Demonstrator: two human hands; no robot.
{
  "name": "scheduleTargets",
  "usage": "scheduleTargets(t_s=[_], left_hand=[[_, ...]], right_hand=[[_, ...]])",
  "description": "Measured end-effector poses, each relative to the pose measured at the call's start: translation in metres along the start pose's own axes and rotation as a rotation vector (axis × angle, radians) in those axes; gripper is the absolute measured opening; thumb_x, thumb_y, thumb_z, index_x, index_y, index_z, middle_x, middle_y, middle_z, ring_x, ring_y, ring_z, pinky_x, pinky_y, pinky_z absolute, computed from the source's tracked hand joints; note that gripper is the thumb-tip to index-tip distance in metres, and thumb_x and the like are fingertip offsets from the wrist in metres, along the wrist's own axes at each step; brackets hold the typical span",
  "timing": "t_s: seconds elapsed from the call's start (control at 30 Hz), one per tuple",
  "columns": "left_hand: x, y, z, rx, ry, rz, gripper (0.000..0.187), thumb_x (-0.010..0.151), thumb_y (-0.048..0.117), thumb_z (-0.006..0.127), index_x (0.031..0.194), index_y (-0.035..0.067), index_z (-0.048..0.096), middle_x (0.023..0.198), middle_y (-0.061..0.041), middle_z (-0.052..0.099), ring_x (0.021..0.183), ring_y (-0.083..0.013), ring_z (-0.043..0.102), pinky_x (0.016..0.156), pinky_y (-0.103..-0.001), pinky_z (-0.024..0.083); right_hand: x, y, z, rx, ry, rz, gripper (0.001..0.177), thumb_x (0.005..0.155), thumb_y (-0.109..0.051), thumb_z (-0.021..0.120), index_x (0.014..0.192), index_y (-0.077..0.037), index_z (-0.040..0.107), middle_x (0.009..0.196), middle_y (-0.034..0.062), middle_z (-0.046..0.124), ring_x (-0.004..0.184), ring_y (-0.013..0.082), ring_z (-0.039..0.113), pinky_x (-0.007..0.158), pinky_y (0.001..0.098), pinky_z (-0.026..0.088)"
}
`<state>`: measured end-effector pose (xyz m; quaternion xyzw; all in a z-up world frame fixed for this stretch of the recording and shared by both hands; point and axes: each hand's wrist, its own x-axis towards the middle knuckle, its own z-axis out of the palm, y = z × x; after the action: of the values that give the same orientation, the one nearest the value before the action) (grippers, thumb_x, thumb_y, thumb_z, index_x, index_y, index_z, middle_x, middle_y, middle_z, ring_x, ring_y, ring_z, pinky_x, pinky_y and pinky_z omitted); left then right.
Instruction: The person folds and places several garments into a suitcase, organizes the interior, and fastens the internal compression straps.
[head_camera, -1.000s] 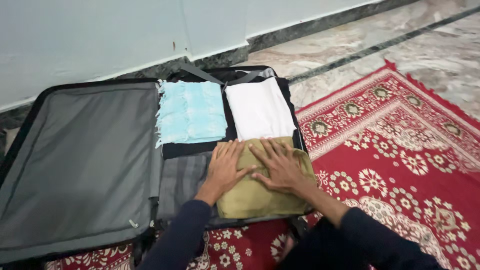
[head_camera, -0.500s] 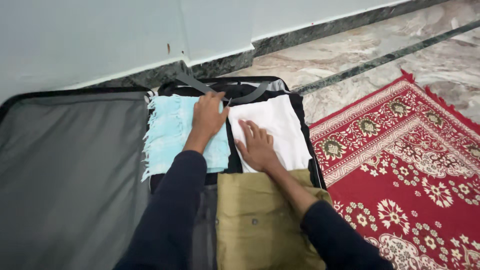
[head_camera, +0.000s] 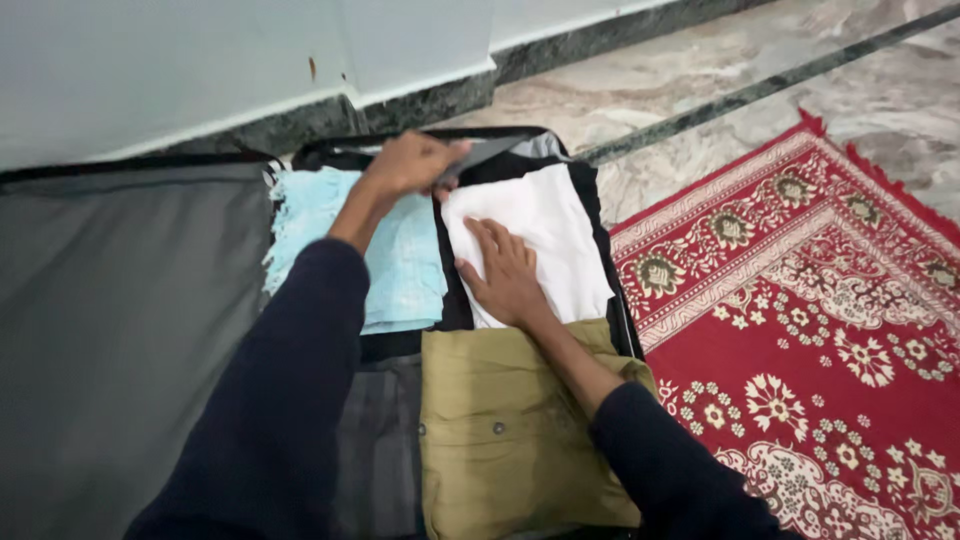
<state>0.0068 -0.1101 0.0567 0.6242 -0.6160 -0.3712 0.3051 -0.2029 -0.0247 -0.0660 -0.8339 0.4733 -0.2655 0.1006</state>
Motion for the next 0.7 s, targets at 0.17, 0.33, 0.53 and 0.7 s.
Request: scheduleTargets(t_s=[0.17,0.33,0.53,0.7], left_hand=[[-0.06,-0.011,0.009,-0.295,-0.06,-0.073,0.086,0.1,0.07,0.031,0.075,0.003,0.079,0.07,-0.007,0.078,0.066,-0.0146,0.075,0.065,-0.028,0.055],[-0.102,-0.029,0.043,-0.106,0.073,0.05,0.067,0.101,0.056,0.045,0.079,0.003,0.078,0.068,-0.007,0.077,0.064,-0.0187,0.076,0.065,-0.034,0.058],[-0.137,-0.024,0.049,0.071,0.23,0.182,0.054,0.101,0.047,0.054,0.085,0.002,0.081,0.068,-0.014,0.074,0.068,-0.0266,0.075,0.068,-0.038,0.057],[-0.127,-0.029,0.081,-0.406,0.631,0.073,0.039,0.095,0.042,0.07,0.106,0.005,0.07,0.091,-0.01,0.074,0.083,-0.0235,0.075,0.071,-0.036,0.058]], right_hand=[[0.023,0.029,-0.005,0.561,-0.063,0.109,0.049,0.111,-0.045,0.044,0.144,-0.012,0.058,0.137,0.0152,0.058,0.124,0.0298,0.055,0.105,0.0442,0.043],[0.037,-0.004,-0.035,1.652,-0.165,0.778,0.05,0.101,-0.051,0.039,0.114,-0.009,0.064,0.102,0.0089,0.068,0.093,0.0223,0.064,0.081,0.0367,0.05],[0.036,-0.042,-0.023,1.714,-0.173,0.718,0.01,0.101,-0.02,0.058,0.105,-0.011,0.063,0.094,0.0041,0.065,0.086,0.018,0.06,0.074,0.0336,0.048],[0.038,-0.049,-0.016,1.91,-0.086,0.561,0.009,0.103,-0.017,0.053,0.105,-0.013,0.061,0.102,0.0051,0.068,0.088,0.0171,0.062,0.077,0.0319,0.051]])
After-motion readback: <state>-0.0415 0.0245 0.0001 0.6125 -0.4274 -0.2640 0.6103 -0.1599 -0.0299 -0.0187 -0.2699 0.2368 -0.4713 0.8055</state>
